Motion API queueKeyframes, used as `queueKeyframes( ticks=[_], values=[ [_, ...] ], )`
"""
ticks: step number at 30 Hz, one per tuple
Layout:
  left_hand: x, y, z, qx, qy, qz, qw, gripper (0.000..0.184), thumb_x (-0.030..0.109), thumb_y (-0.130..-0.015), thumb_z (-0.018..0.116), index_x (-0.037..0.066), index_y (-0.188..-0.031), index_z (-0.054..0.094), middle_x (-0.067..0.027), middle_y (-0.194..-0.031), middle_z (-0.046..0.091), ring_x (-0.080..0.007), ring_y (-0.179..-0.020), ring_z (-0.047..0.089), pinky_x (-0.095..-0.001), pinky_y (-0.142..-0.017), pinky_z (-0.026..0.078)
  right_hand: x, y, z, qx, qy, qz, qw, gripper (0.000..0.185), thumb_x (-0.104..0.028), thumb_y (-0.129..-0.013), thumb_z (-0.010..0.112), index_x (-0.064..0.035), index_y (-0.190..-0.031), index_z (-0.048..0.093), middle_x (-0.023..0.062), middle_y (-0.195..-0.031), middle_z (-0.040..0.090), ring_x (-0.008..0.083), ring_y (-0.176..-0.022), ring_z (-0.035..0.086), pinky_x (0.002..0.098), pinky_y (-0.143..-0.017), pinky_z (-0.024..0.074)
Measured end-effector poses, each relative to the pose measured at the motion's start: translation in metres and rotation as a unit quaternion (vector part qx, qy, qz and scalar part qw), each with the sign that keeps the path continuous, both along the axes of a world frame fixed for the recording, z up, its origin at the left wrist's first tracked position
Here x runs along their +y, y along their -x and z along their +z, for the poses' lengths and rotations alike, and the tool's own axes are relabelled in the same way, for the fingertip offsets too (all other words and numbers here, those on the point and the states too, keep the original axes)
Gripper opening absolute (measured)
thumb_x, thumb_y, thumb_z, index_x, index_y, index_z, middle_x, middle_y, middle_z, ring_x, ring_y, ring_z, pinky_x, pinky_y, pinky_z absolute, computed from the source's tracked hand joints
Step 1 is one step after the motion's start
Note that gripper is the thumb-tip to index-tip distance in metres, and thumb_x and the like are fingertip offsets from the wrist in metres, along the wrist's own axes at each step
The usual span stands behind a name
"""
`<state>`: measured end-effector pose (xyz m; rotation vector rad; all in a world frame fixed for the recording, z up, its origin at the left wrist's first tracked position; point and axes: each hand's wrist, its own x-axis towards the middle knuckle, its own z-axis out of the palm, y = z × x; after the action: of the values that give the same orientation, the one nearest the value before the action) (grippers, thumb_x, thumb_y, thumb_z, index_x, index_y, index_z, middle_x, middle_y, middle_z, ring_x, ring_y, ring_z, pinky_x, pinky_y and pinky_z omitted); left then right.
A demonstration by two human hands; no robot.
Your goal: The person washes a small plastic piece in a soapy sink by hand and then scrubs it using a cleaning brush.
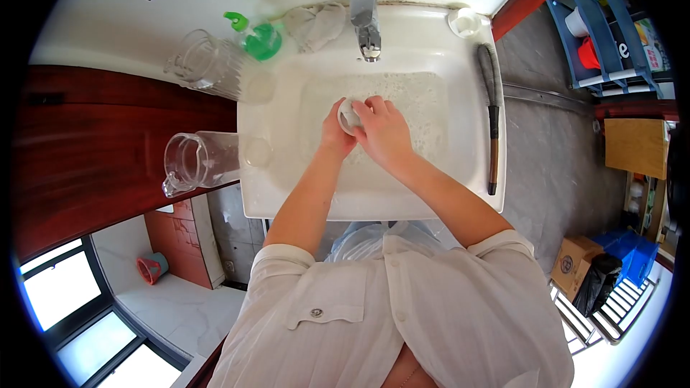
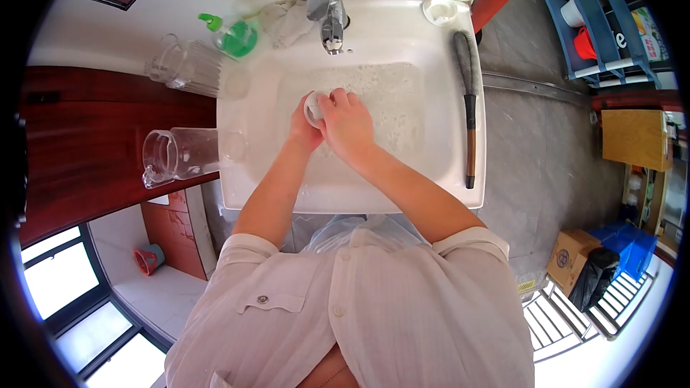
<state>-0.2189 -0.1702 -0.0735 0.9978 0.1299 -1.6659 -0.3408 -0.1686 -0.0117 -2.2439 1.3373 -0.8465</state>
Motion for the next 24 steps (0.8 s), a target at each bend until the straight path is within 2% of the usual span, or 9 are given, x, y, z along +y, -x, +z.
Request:
queueKeyframes(
  ticks=[1, 3, 7, 9, 11, 13, 17, 20, 24],
  values=[
    [0.002, 0.002, 0.007, 0.001, -0.001, 0.000, 1.000, 0.030, 0.034, -0.089, 0.044, 0.011, -0.105, 0.054, -0.0066, -0.097, 0.059, -0.0195, -0.092, 0.057, -0.0372, -0.074, 0.048, -0.001, 0.002, -0.003, 0.039, 0.036, 0.019, 0.998, 0.023, -0.009, -0.069, 0.063, -0.0084, -0.091, 0.057, 0.0070, -0.087, 0.052, 0.0252, -0.079, 0.053, 0.0361, -0.066, 0.0463],
    [0.004, 0.004, 0.022, -0.209, -0.067, -0.135, 0.966, 0.032, 0.036, -0.087, 0.047, 0.010, -0.105, 0.054, -0.0058, -0.098, 0.059, -0.0197, -0.088, 0.058, -0.0392, -0.067, 0.049, -0.008, 0.003, -0.012, 0.061, 0.033, 0.047, 0.996, 0.022, -0.010, -0.067, 0.063, -0.0068, -0.088, 0.057, 0.0077, -0.087, 0.051, 0.0245, -0.079, 0.052, 0.0352, -0.066, 0.0459],
    [0.007, -0.003, 0.011, -0.238, -0.078, -0.152, 0.956, 0.033, 0.036, -0.086, 0.049, 0.010, -0.105, 0.055, -0.0055, -0.099, 0.059, -0.0212, -0.086, 0.058, -0.0397, -0.061, 0.049, -0.008, 0.004, -0.009, 0.112, 0.098, 0.127, 0.981, 0.018, -0.010, -0.065, 0.062, -0.0065, -0.083, 0.059, 0.0074, -0.086, 0.051, 0.0234, -0.080, 0.052, 0.0344, -0.066, 0.0455],
    [0.010, -0.011, 0.011, -0.200, -0.063, -0.175, 0.962, 0.028, 0.037, -0.083, 0.049, 0.014, -0.096, 0.055, -0.0043, -0.079, 0.056, -0.0176, -0.066, 0.055, -0.0304, -0.045, 0.041, -0.004, 0.010, -0.001, 0.102, 0.105, 0.190, 0.971, 0.016, -0.009, -0.068, 0.062, -0.0072, -0.083, 0.058, 0.0059, -0.084, 0.051, 0.0234, -0.079, 0.052, 0.0342, -0.066, 0.0456],
    [0.010, -0.018, 0.004, -0.187, -0.065, -0.219, 0.955, 0.027, 0.037, -0.083, 0.049, 0.014, -0.095, 0.055, -0.0048, -0.080, 0.056, -0.0177, -0.066, 0.055, -0.0305, -0.044, 0.040, -0.001, 0.011, -0.004, 0.092, 0.113, 0.253, 0.956, 0.014, -0.008, -0.070, 0.062, -0.0079, -0.084, 0.058, 0.0044, -0.081, 0.050, 0.0234, -0.078, 0.052, 0.0339, -0.066, 0.0457],
    [0.011, -0.019, 0.014, -0.174, -0.068, -0.262, 0.947, 0.026, 0.036, -0.083, 0.049, 0.013, -0.095, 0.055, -0.0053, -0.081, 0.056, -0.0178, -0.066, 0.055, -0.0306, -0.044, 0.040, 0.002, 0.006, -0.011, -0.026, 0.009, 0.205, 0.978, 0.013, -0.009, -0.071, 0.061, -0.0071, -0.082, 0.055, 0.0047, -0.079, 0.052, 0.0241, -0.077, 0.053, 0.0349, -0.066, 0.0458],
    [0.014, -0.009, 0.027, -0.164, -0.083, -0.235, 0.954, 0.026, 0.034, -0.083, 0.048, 0.012, -0.095, 0.055, -0.0056, -0.081, 0.055, -0.0169, -0.064, 0.053, -0.0307, -0.041, 0.038, -0.003, -0.003, -0.006, -0.023, -0.042, 0.046, 0.998, 0.011, -0.010, -0.072, 0.061, -0.0064, -0.079, 0.054, 0.0055, -0.078, 0.053, 0.0253, -0.077, 0.055, 0.0359, -0.065, 0.0459],
    [0.014, -0.001, 0.035, -0.215, -0.090, -0.229, 0.945, 0.024, 0.033, -0.084, 0.047, 0.012, -0.094, 0.054, -0.0047, -0.078, 0.054, -0.0166, -0.061, 0.052, -0.0302, -0.039, 0.036, -0.011, -0.001, -0.010, -0.001, -0.023, 0.018, 1.000, 0.012, -0.012, -0.071, 0.061, -0.0066, -0.077, 0.052, 0.0080, -0.079, 0.053, 0.0278, -0.075, 0.054, 0.0389, -0.063, 0.0462],
    [0.015, 0.004, 0.028, -0.300, -0.054, -0.171, 0.937, 0.024, 0.031, -0.084, 0.044, 0.011, -0.092, 0.054, -0.0038, -0.076, 0.053, -0.0144, -0.061, 0.051, -0.0293, -0.040, 0.036, -0.030, 0.003, -0.007, 0.114, -0.158, -0.041, 0.980, 0.013, -0.014, -0.069, 0.060, -0.0050, -0.075, 0.054, 0.0102, -0.072, 0.058, 0.0276, -0.070, 0.057, 0.0373, -0.060, 0.0466]
  ],
)
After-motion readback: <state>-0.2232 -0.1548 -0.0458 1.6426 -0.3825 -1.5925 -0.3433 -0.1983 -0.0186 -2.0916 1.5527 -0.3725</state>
